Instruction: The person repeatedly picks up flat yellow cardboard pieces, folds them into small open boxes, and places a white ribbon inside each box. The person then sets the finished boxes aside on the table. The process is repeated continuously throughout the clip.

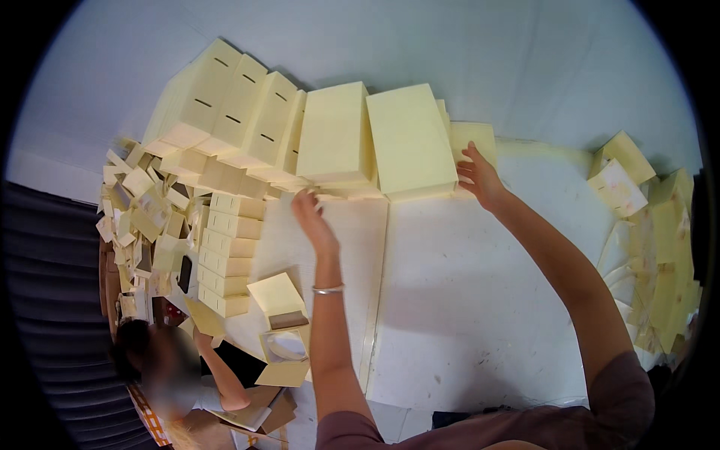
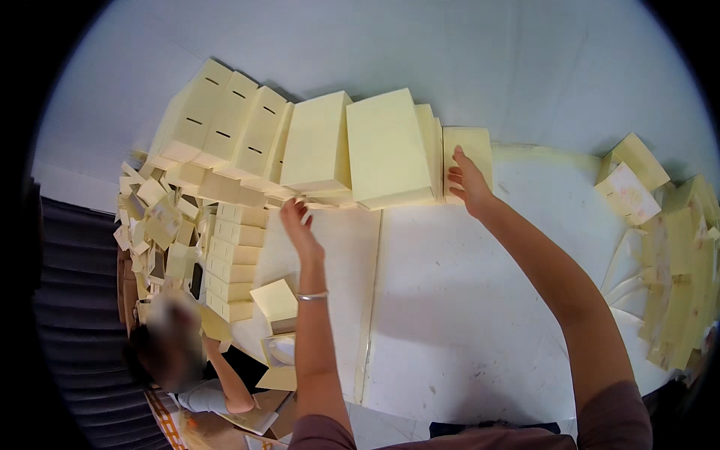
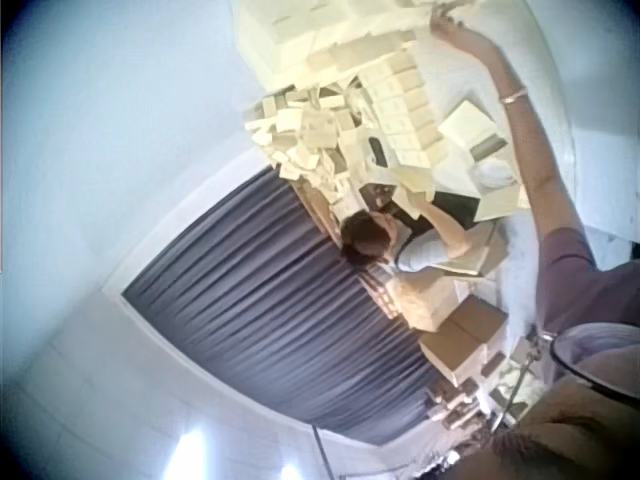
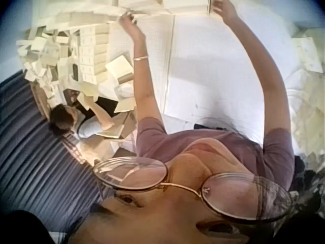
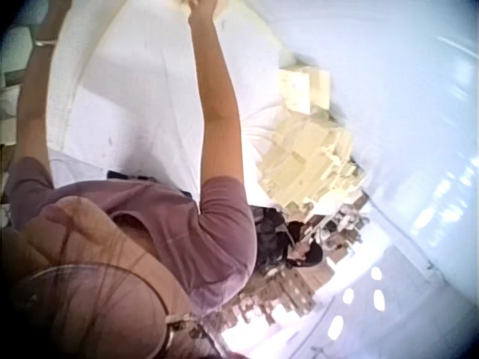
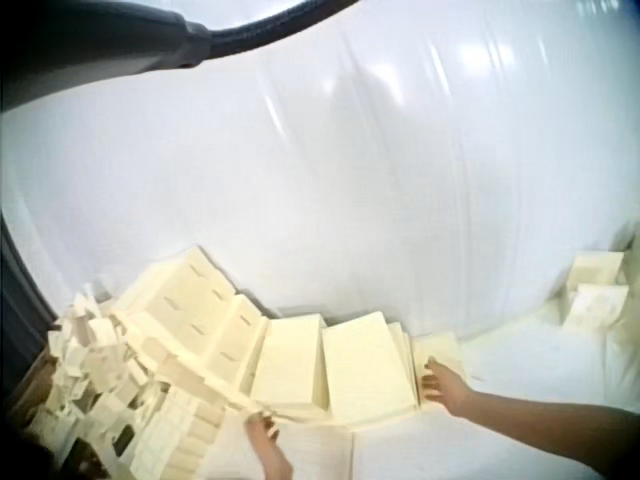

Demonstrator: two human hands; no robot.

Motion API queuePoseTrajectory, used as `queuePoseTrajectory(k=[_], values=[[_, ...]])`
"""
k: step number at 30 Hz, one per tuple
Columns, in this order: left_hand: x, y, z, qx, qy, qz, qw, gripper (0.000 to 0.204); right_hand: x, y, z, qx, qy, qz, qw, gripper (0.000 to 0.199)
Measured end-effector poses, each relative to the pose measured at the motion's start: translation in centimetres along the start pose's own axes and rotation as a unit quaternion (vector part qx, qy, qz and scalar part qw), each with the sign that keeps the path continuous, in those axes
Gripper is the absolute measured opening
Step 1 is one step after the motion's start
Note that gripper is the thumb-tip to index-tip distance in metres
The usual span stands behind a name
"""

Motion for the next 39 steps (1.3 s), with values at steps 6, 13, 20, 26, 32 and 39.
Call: queuePoseTrajectory(k=[6,13,20,26,32,39], values=[[-1.0,4.5,1.2,0.040,-0.007,0.045,0.998,0.070,2.8,3.6,1.5,0.031,0.042,0.006,0.999,0.072],[-2.5,4.7,-3.0,0.149,-0.079,-0.176,0.970,0.082,3.8,4.0,-0.8,0.135,0.055,-0.165,0.976,0.060],[-1.9,5.4,-2.9,0.142,-0.024,-0.272,0.951,0.078,2.2,3.3,0.2,0.080,0.055,-0.124,0.987,0.054],[-2.2,5.8,-2.3,0.234,-0.135,-0.245,0.931,0.076,4.5,2.5,0.5,0.131,0.061,-0.079,0.986,0.055],[-1.6,6.8,-3.4,0.232,-0.158,-0.109,0.954,0.068,6.0,2.7,-0.9,0.191,0.032,-0.071,0.978,0.059],[3.7,5.4,-1.1,0.126,-0.238,0.163,0.949,0.047,4.3,2.3,1.8,0.213,-0.056,-0.083,0.972,0.063]])
Point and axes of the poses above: each hand's wrist, its own z-axis away from the middle knuckle, its own y-axis out of the palm, x = y × z, the point moved 3 cm from there along -z, towards the middle knuckle, and after that the axes turned 5 degrees about z, right-handed, at the moved point
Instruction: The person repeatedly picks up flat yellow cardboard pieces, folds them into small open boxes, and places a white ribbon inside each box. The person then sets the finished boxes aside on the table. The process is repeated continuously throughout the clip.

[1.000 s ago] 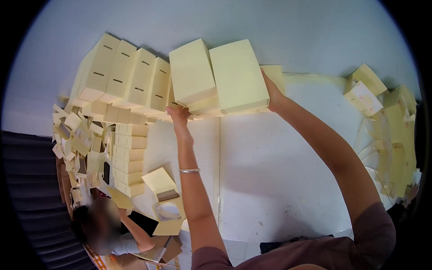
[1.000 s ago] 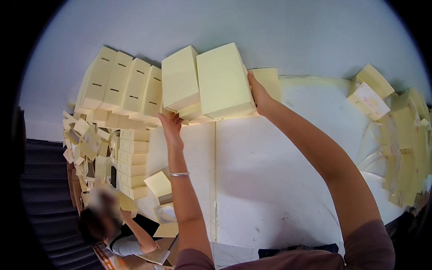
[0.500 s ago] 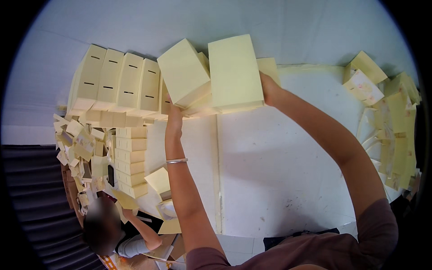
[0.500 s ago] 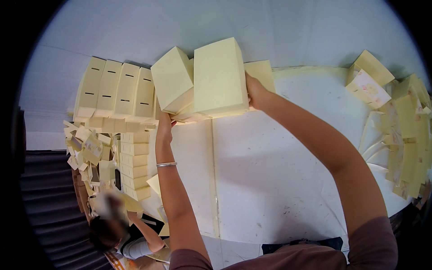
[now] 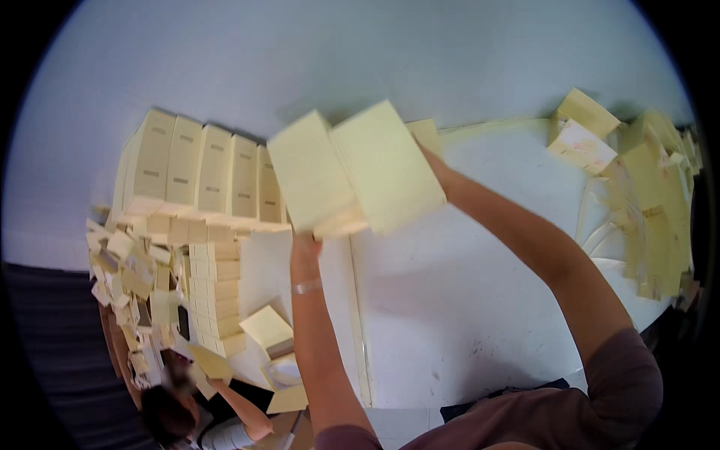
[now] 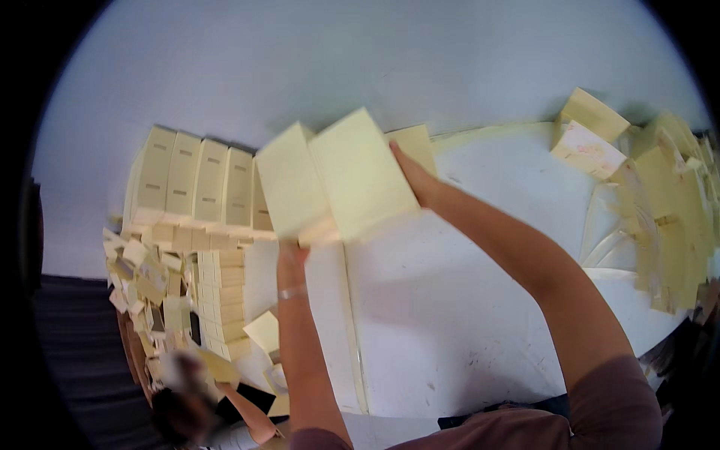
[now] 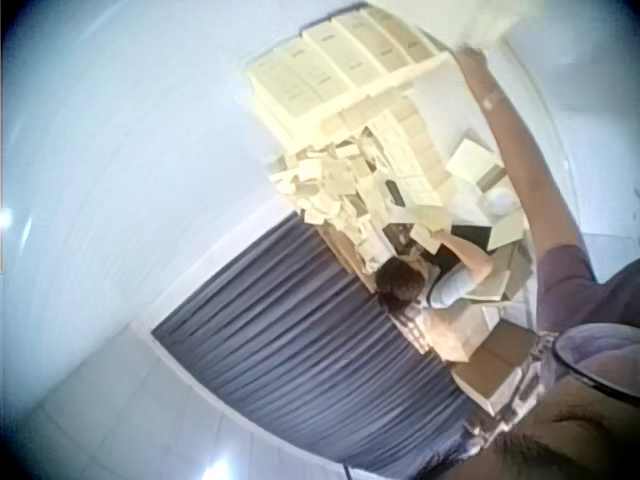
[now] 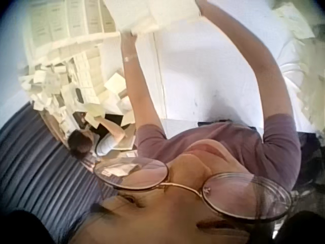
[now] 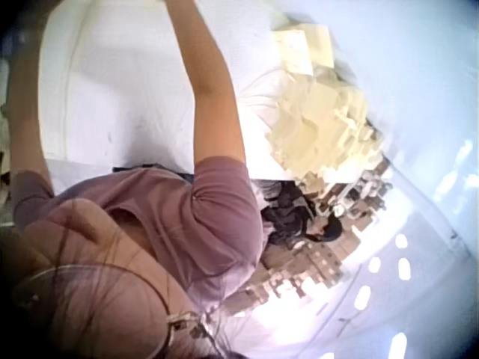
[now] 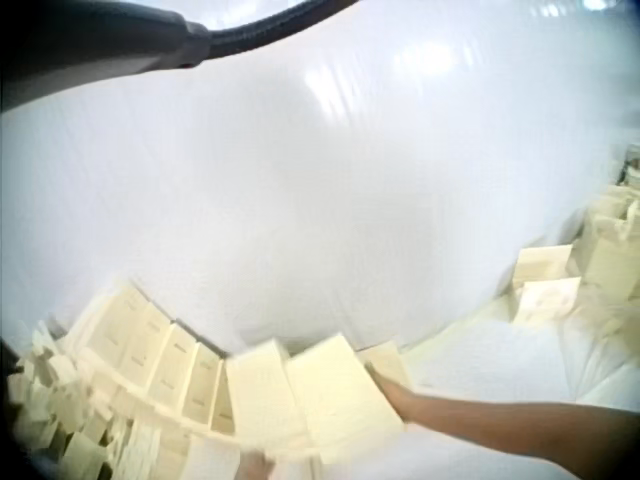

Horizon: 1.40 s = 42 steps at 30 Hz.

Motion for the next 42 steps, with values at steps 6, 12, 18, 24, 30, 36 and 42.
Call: queuePoseTrajectory(k=[6,12,18,24,30,36,42], values=[[13.0,-7.2,19.0,0.009,-0.073,0.100,0.992,0.046,-7.3,0.6,20.8,-0.125,0.106,0.005,0.987,0.058],[15.7,-9.1,25.5,0.070,-0.110,0.089,0.988,0.044,-15.3,-1.7,25.4,-0.174,0.061,0.028,0.982,0.052],[7.4,-9.7,25.5,-0.192,0.190,-0.221,0.937,0.041,-16.0,-3.1,29.8,-0.255,0.077,0.141,0.953,0.061],[11.6,6.4,38.7,0.046,0.457,-0.660,0.595,0.064,-14.4,-2.1,35.5,-0.091,-0.039,0.107,0.989,0.067],[17.5,7.0,39.4,0.080,0.508,-0.692,0.507,0.065,-13.5,-0.8,33.9,0.000,-0.048,0.085,0.995,0.086],[23.9,4.0,42.6,0.153,0.656,-0.626,0.394,0.049,-13.3,-4.4,38.3,0.007,-0.166,0.067,0.984,0.087],[30.2,7.7,46.7,0.295,0.801,-0.319,0.410,0.052,-10.3,-13.4,48.0,0.082,-0.115,0.011,0.990,0.066]])
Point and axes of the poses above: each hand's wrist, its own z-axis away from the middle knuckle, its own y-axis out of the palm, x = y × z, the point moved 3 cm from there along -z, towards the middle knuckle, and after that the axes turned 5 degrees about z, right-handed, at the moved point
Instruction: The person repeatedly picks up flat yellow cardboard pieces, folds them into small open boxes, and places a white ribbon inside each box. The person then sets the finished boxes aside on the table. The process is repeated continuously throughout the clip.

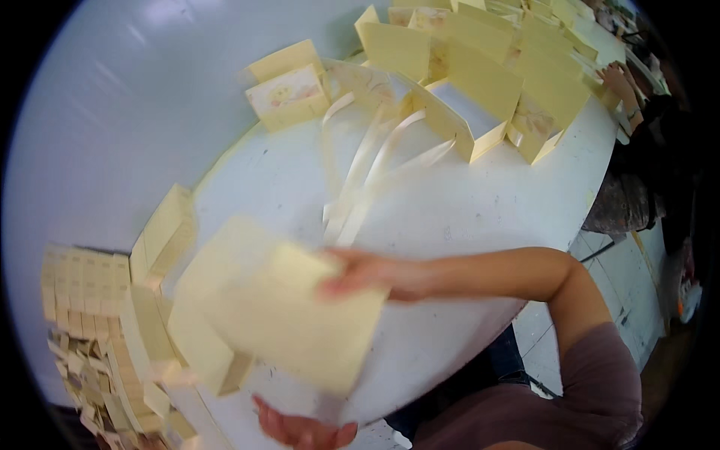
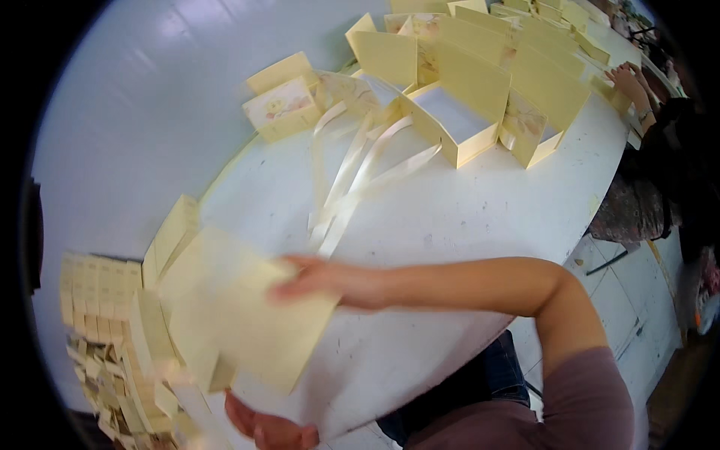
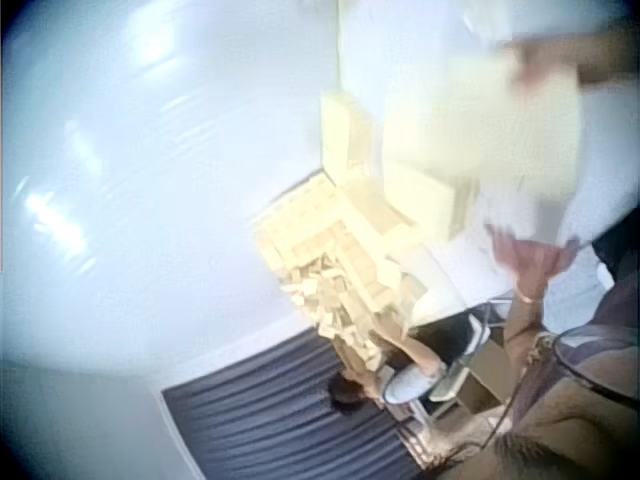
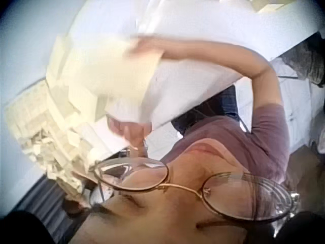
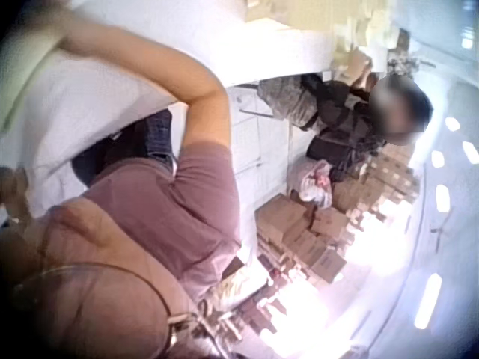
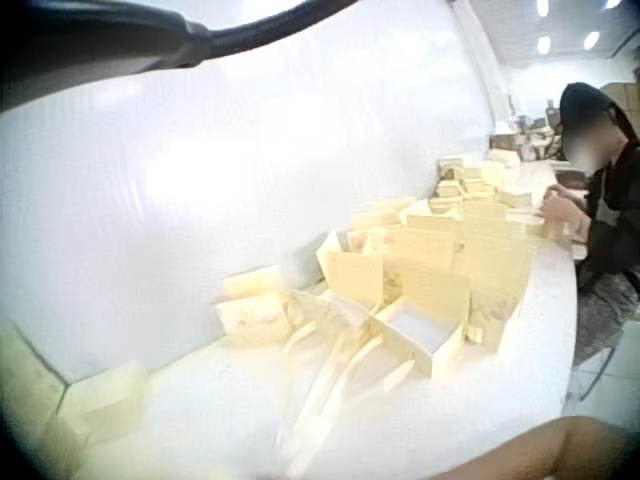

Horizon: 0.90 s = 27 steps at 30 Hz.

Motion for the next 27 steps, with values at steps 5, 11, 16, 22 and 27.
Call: queuePoseTrajectory(k=[5,11,16,22,27], values=[[-2.1,1.4,-0.7,0.213,-0.243,0.115,0.939,0.078,1.2,-7.8,10.5,-0.092,0.067,-0.081,0.990,0.053],[-3.7,4.6,-4.5,0.199,-0.107,0.041,0.973,0.087,-1.6,-6.4,12.1,-0.007,0.135,-0.097,0.986,0.054],[-3.0,6.0,-9.0,0.369,-0.134,0.145,0.908,0.076,-3.4,-5.1,12.8,0.105,0.255,-0.037,0.961,0.064],[1.0,7.2,-5.0,0.314,-0.555,0.364,0.679,0.060,0.4,-6.3,13.8,-0.171,0.031,0.273,0.946,0.080],[0.7,9.2,-4.6,0.458,-0.331,0.004,0.825,0.072,-2.8,-5.0,16.9,-0.332,-0.089,0.449,0.825,0.062]])
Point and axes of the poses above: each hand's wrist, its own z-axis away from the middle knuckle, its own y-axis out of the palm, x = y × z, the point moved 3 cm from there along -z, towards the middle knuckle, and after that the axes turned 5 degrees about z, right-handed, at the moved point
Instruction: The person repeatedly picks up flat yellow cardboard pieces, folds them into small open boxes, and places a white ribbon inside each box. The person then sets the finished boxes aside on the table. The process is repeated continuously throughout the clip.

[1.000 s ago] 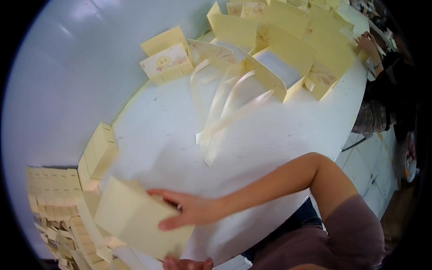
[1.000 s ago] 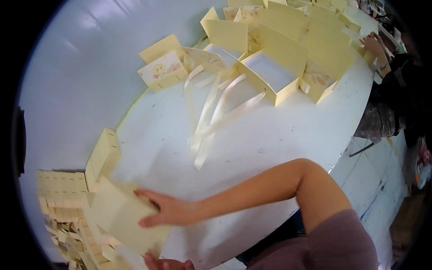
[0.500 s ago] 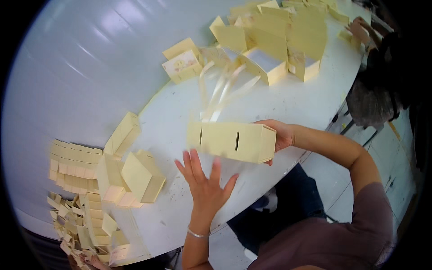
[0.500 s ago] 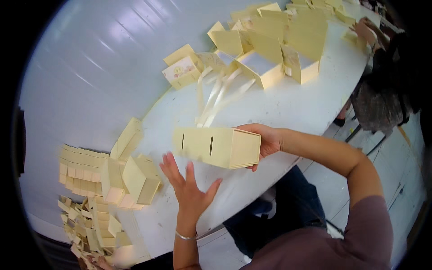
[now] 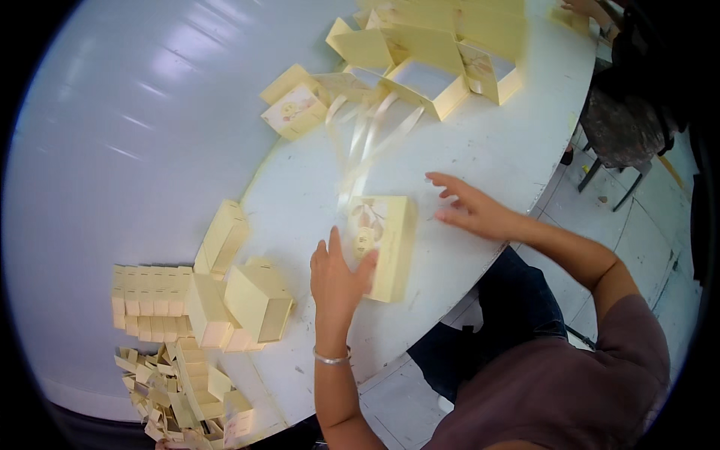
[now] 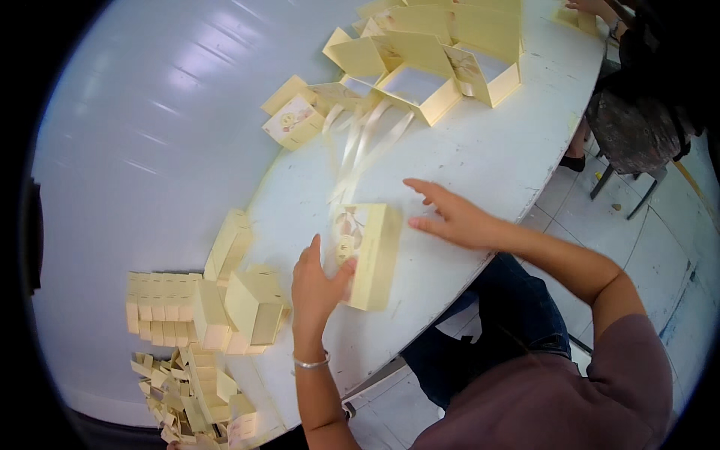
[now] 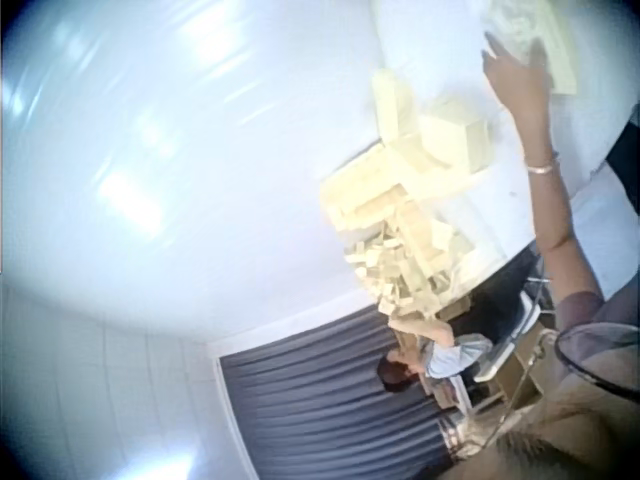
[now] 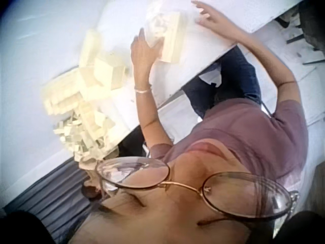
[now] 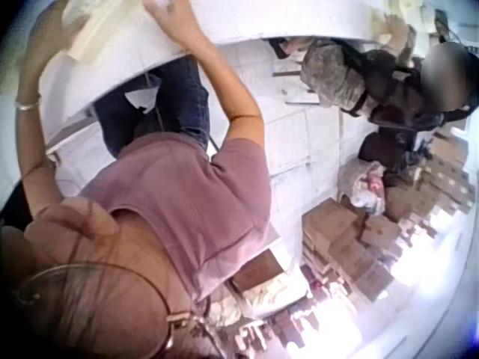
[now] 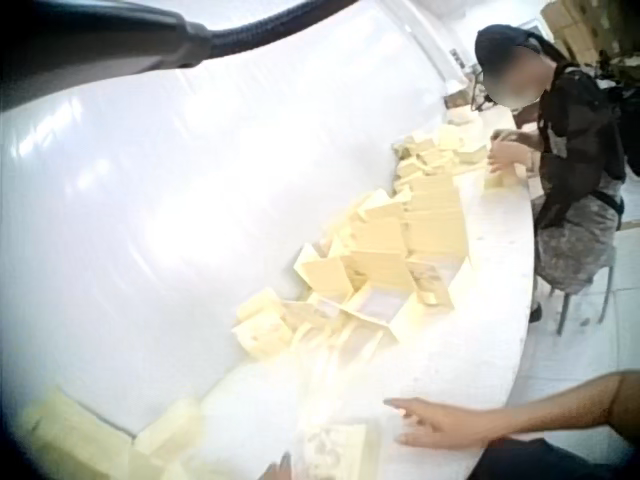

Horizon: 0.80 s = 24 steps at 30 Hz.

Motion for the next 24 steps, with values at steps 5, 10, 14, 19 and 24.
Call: queuePoseTrajectory(k=[5,10,14,19,24], values=[[-3.6,-0.4,-0.6,0.176,0.023,-0.105,0.978,0.079,0.9,3.9,1.8,-0.082,-0.140,-0.021,0.986,0.063],[-3.0,-2.3,-4.3,0.261,0.019,-0.028,0.965,0.081,1.6,7.0,-2.9,-0.085,-0.094,0.064,0.990,0.064],[-6.0,-1.9,-4.3,0.284,-0.022,-0.133,0.949,0.086,0.7,6.6,-5.0,-0.046,-0.075,-0.018,0.996,0.059],[-6.0,-1.3,-4.3,0.249,-0.042,-0.140,0.958,0.077,1.1,7.0,-5.3,-0.076,-0.073,-0.025,0.994,0.051],[-2.7,-2.7,-4.9,0.201,-0.113,0.117,0.966,0.060,1.7,6.1,-6.4,-0.008,-0.051,0.101,0.994,0.041]])
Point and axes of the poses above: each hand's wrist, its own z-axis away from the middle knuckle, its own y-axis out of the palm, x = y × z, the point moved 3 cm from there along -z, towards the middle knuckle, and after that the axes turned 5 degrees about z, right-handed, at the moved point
